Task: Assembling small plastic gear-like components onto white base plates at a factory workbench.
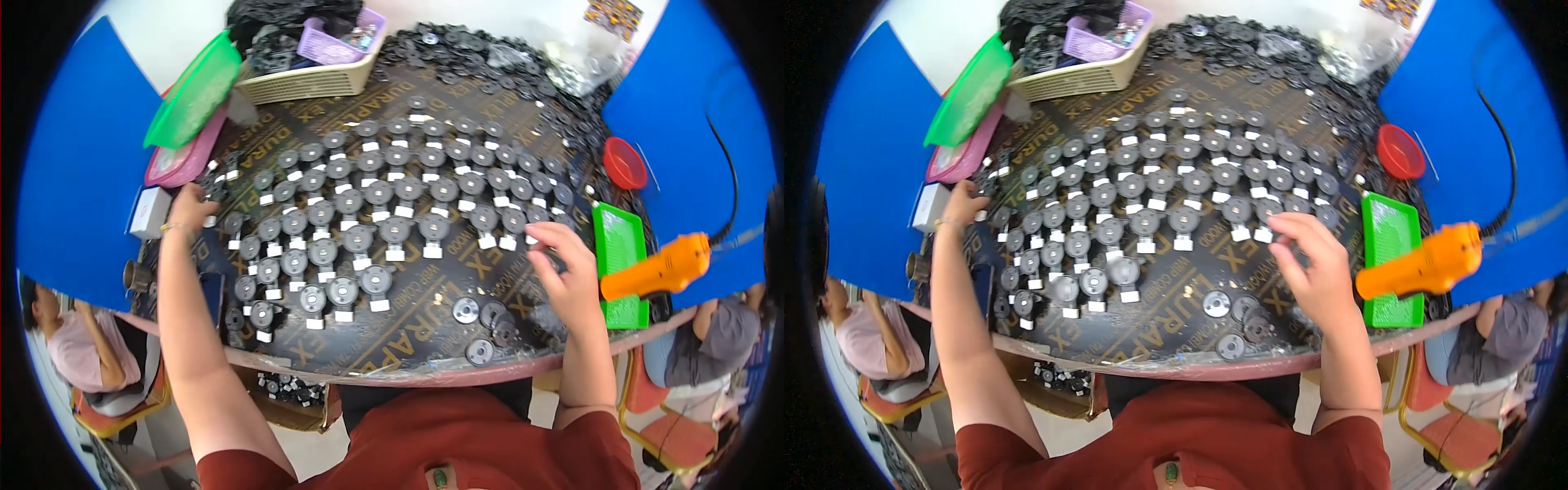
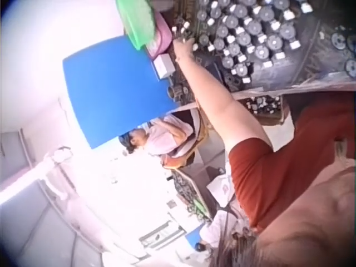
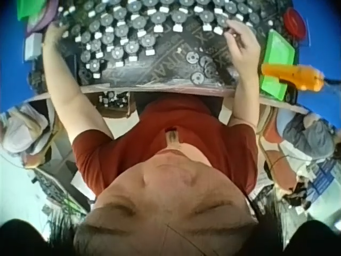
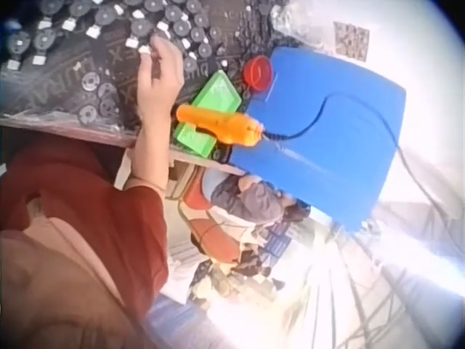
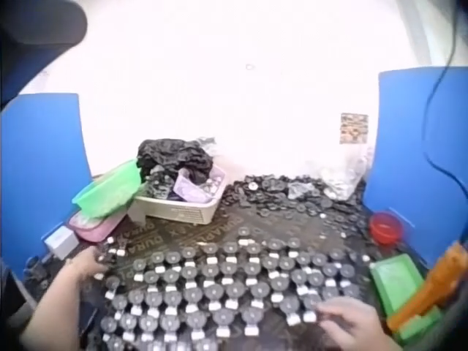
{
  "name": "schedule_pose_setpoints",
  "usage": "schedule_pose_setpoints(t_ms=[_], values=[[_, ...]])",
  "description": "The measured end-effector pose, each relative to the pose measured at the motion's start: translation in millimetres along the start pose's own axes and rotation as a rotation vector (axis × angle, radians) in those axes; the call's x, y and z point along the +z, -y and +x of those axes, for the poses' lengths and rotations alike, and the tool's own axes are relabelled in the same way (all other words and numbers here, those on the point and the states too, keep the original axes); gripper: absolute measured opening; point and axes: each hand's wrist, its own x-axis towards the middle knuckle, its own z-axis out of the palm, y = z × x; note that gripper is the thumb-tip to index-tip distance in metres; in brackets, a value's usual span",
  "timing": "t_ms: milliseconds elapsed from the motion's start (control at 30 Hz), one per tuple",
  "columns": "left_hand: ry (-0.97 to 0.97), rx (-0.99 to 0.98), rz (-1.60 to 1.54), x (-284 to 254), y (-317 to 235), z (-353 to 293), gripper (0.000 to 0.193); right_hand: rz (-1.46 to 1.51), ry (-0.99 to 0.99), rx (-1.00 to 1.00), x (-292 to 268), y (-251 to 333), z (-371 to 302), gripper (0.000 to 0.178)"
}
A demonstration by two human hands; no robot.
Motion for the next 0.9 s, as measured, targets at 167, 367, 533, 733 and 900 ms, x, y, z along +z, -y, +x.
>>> schedule_pose_setpoints(t_ms=[167,367,533,733,900], values=[[0.164,0.174,-1.202,-43,-107,-73,0.037,-0.184,0.306,0.035,-14,-8,-20,0.04],[0.672,0.382,-1.843,-20,-232,-193,0.052,-0.483,0.215,0.127,-24,-34,-51,0.023],[1.22,0.08,-2.116,51,-301,-259,0.05,-0.74,0.108,0.252,-22,-49,-71,0.01],[1.164,-0.026,-1.781,139,-301,-264,0.041,-0.738,0.066,0.25,-26,-62,-79,0.006],[1.094,-0.036,-1.72,145,-300,-263,0.042,-0.725,0.047,0.126,-27,-67,-82,0.007]])
